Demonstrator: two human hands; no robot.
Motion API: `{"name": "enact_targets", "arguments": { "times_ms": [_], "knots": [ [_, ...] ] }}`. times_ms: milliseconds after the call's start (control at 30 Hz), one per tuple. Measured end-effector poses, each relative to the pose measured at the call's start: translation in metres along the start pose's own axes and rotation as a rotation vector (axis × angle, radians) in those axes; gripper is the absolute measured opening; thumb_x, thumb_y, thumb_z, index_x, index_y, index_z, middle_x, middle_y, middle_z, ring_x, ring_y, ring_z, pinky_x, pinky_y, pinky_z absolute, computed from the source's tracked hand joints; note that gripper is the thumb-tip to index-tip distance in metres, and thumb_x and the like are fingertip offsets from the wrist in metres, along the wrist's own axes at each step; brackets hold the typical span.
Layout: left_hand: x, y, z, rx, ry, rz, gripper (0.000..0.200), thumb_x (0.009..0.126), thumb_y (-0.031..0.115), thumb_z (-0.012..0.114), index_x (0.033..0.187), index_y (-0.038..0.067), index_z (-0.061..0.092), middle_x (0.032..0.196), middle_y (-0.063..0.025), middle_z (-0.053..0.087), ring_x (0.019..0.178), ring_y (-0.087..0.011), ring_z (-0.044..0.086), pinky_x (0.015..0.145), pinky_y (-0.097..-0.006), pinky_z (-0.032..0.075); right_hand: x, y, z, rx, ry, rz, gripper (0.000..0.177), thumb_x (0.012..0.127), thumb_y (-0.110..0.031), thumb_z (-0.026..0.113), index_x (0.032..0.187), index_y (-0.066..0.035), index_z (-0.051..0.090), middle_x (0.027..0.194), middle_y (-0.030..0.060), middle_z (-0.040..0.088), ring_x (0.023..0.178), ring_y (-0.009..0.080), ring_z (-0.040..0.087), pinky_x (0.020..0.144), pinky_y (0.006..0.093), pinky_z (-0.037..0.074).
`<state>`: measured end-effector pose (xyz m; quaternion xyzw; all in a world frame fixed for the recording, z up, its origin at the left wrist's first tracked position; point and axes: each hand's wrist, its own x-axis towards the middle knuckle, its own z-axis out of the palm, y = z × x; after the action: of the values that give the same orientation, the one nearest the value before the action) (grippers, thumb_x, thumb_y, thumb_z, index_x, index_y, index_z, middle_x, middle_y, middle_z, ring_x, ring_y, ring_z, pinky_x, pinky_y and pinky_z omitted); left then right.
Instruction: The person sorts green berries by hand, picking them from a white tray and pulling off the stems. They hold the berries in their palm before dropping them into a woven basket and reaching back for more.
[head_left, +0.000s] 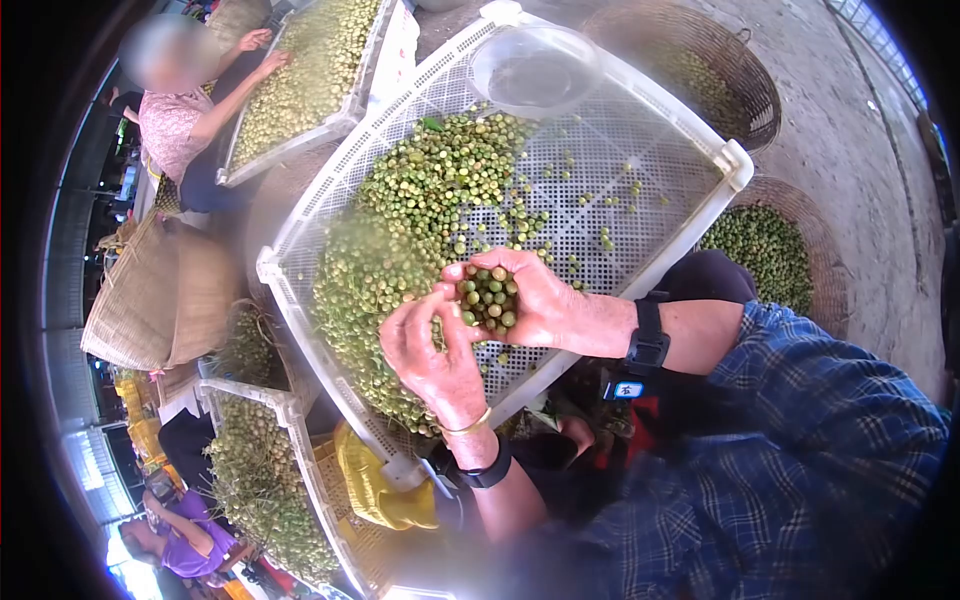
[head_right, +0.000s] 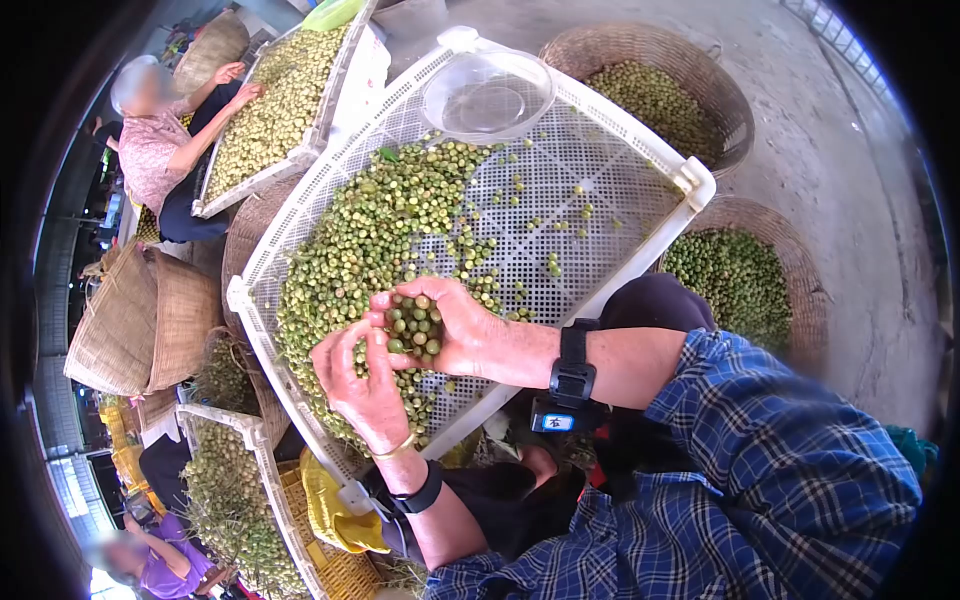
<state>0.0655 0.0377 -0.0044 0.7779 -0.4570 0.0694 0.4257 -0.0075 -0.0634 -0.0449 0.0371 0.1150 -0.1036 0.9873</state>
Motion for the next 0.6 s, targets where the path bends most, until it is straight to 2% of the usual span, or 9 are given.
{"name": "enact_targets", "arguments": {
  "times_ms": [133, 233, 300, 400, 533, 600],
  "knots": [
    [-0.003, -0.003, 0.005, 0.204, -0.053, 0.101, 0.018, 0.072, 0.009, 0.07, 0.089, 0.01, 0.064, 0.089, -0.0044, 0.053, 0.092, -0.0249, 0.052, 0.082, -0.0406, 0.039, -0.001, 0.007, 0.0, -0.082, 0.151, -0.047, 0.025, 0.086, -0.025, 0.047, 0.09, -0.006, 0.062, 0.086, 0.0065, 0.065, 0.073, 0.0205, 0.063, 0.068, 0.0359, 0.052],
    [-0.005, -0.003, 0.006, 0.274, -0.068, 0.119, 0.018, 0.07, 0.008, 0.071, 0.087, 0.009, 0.064, 0.092, -0.0053, 0.053, 0.09, -0.0244, 0.052, 0.081, -0.0393, 0.038, -0.005, 0.007, -0.005, -0.129, 0.135, -0.005, 0.021, 0.083, -0.024, 0.053, 0.089, -0.007, 0.063, 0.086, 0.0019, 0.063, 0.08, 0.0162, 0.061, 0.076, 0.0338, 0.049],
    [-0.005, -0.004, 0.006, 0.294, -0.08, 0.132, 0.017, 0.071, 0.01, 0.07, 0.086, 0.012, 0.063, 0.091, -0.0037, 0.053, 0.09, -0.0246, 0.051, 0.08, -0.0396, 0.038, -0.005, 0.009, -0.006, -0.145, 0.16, -0.022, 0.021, 0.083, -0.025, 0.053, 0.089, -0.007, 0.063, 0.086, 0.0019, 0.064, 0.081, 0.0169, 0.061, 0.076, 0.0335, 0.049],
    [-0.006, -0.005, 0.009, 0.206, -0.021, 0.138, 0.015, 0.071, 0.005, 0.068, 0.083, 0.01, 0.06, 0.092, -0.0049, 0.053, 0.088, -0.0246, 0.051, 0.079, -0.0399, 0.038, -0.006, 0.009, -0.006, -0.115, 0.152, -0.001, 0.022, 0.084, -0.025, 0.051, 0.089, -0.007, 0.062, 0.087, 0.0031, 0.063, 0.083, 0.018, 0.061, 0.078, 0.0332, 0.049],
    [-0.009, -0.001, 0.01, 0.077, -0.032, 0.169, 0.018, 0.071, -0.001, 0.063, 0.084, 0.007, 0.054, 0.091, -0.0072, 0.053, 0.087, -0.0262, 0.051, 0.079, -0.0414, 0.038, 0.002, 0.001, -0.009, -0.011, 0.089, -0.032, 0.023, 0.086, -0.022, 0.046, 0.089, -0.002, 0.058, 0.091, 0.0085, 0.061, 0.084, 0.0215, 0.06, 0.08, 0.0333, 0.048],
    [-0.012, 0.008, 0.01, 0.007, -0.092, 0.118, 0.018, 0.071, -0.005, 0.062, 0.084, 0.004, 0.053, 0.091, -0.0102, 0.052, 0.087, -0.0274, 0.053, 0.078, -0.0396, 0.042, 0.003, 0.001, -0.01, 0.033, 0.043, -0.037, 0.022, 0.086, -0.021, 0.046, 0.089, -0.001, 0.057, 0.091, 0.0093, 0.061, 0.083, 0.0223, 0.059, 0.081, 0.0328, 0.048]
  ]
}}
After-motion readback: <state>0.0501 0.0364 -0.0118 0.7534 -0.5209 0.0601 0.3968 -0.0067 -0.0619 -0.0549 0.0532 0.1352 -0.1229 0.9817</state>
